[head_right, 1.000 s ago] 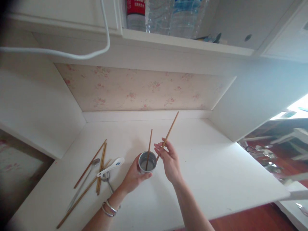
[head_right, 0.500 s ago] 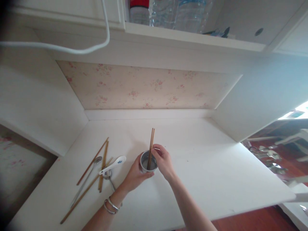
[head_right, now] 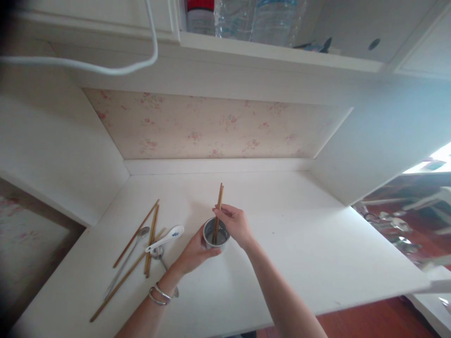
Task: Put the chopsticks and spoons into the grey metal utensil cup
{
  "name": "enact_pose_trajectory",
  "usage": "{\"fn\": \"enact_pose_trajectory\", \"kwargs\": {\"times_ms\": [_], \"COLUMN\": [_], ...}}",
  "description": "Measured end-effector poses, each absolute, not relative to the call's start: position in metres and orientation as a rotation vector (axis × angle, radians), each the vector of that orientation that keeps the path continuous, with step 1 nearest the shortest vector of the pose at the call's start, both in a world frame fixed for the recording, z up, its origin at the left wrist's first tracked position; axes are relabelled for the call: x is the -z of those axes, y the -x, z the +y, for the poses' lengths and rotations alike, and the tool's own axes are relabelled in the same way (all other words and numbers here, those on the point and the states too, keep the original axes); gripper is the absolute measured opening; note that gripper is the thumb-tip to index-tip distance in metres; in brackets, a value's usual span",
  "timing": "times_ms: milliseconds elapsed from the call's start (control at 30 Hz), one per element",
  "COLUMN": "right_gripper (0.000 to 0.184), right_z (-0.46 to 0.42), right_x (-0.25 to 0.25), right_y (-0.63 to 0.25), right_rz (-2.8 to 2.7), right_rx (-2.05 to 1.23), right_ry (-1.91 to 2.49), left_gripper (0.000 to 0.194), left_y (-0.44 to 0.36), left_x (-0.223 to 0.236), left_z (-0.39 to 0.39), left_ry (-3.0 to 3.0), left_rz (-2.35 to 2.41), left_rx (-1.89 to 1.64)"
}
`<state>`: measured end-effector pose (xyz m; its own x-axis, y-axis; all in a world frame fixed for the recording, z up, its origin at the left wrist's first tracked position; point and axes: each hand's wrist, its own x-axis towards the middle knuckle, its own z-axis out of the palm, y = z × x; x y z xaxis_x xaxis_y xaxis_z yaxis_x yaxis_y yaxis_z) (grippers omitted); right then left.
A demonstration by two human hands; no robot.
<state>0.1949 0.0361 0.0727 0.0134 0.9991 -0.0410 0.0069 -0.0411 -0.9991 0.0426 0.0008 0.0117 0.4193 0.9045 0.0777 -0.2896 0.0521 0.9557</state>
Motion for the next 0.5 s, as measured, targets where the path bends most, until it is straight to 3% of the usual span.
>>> {"fn": "enact_pose_trajectory", "kwargs": {"times_ms": [367,500], "right_gripper": [0.039,0.048], "right_z": [0.029,0.020], "right_x": [-0.071,-0.060], "right_y": [-0.201,-0.212], "right_rz": [-1.165,-1.169], "right_rx": [-1.334,-1.354], "right_ry": [1.171,1.091], "left_gripper": [0.083,0.083], "left_y": [-0.039,-0.037], "left_x": [-0.015,-0.017], "left_z": [0.000,-0.001], "left_ry": [-1.247,-1.251], "left_rz": [0.683,0.714], "left_rx": [-0.987,-0.949]}}
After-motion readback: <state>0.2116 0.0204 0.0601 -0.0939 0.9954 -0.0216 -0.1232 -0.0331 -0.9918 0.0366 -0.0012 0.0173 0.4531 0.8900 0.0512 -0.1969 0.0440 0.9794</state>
